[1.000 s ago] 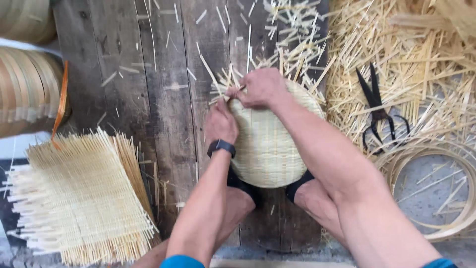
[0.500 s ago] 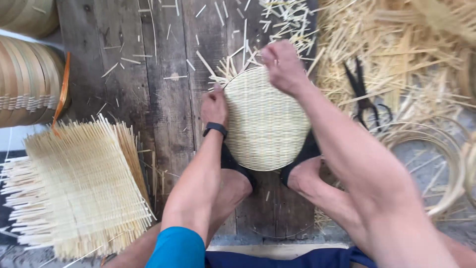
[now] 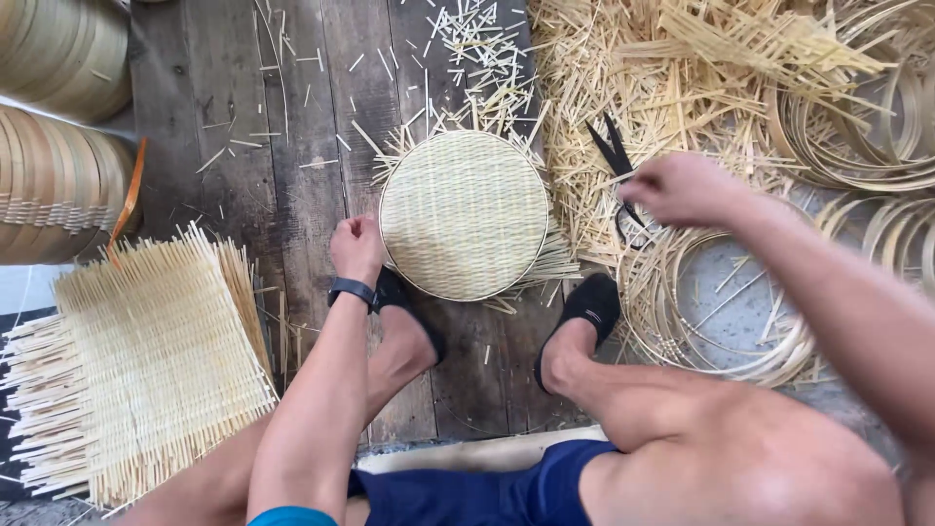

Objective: Weaving bamboo strips into a mat and fitting it into circular wooden frames for steamer or basket construction.

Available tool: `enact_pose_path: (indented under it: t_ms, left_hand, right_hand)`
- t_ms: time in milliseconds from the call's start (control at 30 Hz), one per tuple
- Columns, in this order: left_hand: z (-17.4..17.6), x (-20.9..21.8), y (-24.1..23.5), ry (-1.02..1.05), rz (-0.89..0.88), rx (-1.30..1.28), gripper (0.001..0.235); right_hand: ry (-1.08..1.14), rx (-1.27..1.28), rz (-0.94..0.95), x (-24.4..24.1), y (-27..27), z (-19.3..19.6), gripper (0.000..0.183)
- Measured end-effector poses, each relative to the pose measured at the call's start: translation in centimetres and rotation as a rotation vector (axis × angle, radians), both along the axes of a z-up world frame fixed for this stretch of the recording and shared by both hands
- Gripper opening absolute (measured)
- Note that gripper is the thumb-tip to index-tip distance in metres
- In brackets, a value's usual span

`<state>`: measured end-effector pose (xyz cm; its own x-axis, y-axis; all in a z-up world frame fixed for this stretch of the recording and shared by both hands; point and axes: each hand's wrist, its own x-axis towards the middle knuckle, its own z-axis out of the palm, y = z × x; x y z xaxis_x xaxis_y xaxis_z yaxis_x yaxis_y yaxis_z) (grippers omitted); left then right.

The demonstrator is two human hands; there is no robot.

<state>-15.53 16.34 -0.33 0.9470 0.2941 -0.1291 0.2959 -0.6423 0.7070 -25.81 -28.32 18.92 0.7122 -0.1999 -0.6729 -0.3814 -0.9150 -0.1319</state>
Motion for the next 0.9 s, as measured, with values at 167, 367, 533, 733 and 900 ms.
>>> enact_pose_path:
  t_ms: [167,367,533,733,900]
  left_hand:
    - [-1.7,0.0,-0.2,0.228,-0.076,-0.055,0.047]
    - [-4.8,1.6,-3.6,0.329,0.196,-0.69,0.057]
    - [2.3,2.8,-6.1,0.278,0.504,-0.938,0.053]
    - [5.3,2.6,-2.6,-0.026,0.261,-1.389,0.048]
    - [1.3,2.9,-2.3,0.554,0.256,-1.296,0.057]
  right_hand:
    - [-0.217,0.482,-0.259,-0.9,5.8,-13.4,0.048]
    - [-0.361,0.36,-0.599,1.5,11.2,-17.3,0.054]
    - [-0.453,0.395,-0.741,2.1,9.7,-13.8,0.04]
    - [-0.866,1.005,-0.896,2.5,7.1,-7.2,0.041]
    - [-0.502,1.241,-1.111,-0.5,5.2,-20.6,0.057]
